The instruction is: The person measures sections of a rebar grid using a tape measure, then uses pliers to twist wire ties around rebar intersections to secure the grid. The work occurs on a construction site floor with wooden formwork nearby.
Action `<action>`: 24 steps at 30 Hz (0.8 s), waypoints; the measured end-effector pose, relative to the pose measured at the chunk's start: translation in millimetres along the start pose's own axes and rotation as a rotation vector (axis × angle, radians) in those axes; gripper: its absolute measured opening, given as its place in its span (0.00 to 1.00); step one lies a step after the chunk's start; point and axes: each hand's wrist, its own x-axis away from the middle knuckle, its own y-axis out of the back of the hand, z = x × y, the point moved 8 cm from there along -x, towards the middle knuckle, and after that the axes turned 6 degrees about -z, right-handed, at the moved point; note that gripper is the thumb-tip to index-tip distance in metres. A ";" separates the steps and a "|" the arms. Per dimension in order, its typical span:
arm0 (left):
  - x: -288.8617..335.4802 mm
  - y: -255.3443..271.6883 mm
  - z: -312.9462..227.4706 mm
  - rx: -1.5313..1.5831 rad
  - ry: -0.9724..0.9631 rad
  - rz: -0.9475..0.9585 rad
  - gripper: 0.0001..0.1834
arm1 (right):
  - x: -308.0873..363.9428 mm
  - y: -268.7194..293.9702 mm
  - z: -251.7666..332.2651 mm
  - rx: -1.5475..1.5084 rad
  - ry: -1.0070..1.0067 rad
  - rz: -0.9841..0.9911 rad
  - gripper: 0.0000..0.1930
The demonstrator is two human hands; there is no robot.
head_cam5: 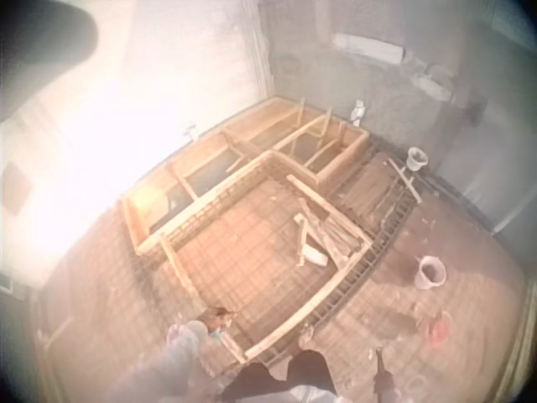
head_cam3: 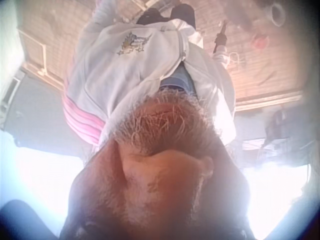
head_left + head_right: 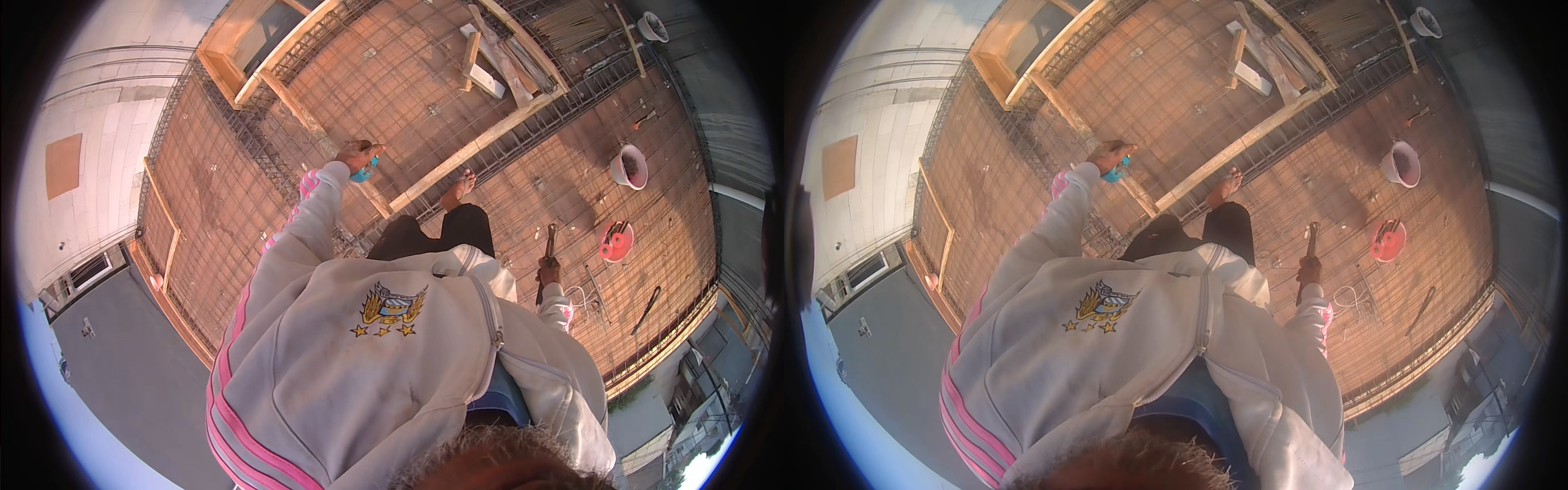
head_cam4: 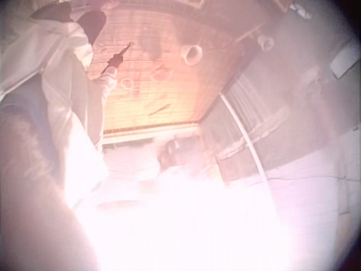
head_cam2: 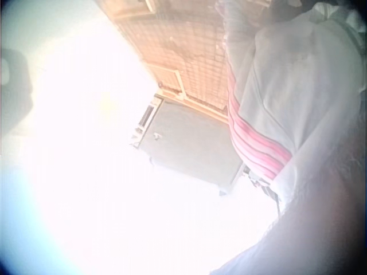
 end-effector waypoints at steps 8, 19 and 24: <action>59.1 -43.7 87.1 -0.120 0.239 0.094 0.34 | -19.5 -1.8 68.8 0.061 0.039 0.098 0.12; 64.8 -50.6 152.1 -0.066 0.202 0.135 0.31 | -21.4 -25.4 25.0 0.475 0.185 0.132 0.17; 63.6 -17.9 115.5 0.175 0.251 -0.006 0.32 | -19.2 -31.1 16.6 0.395 0.151 0.122 0.16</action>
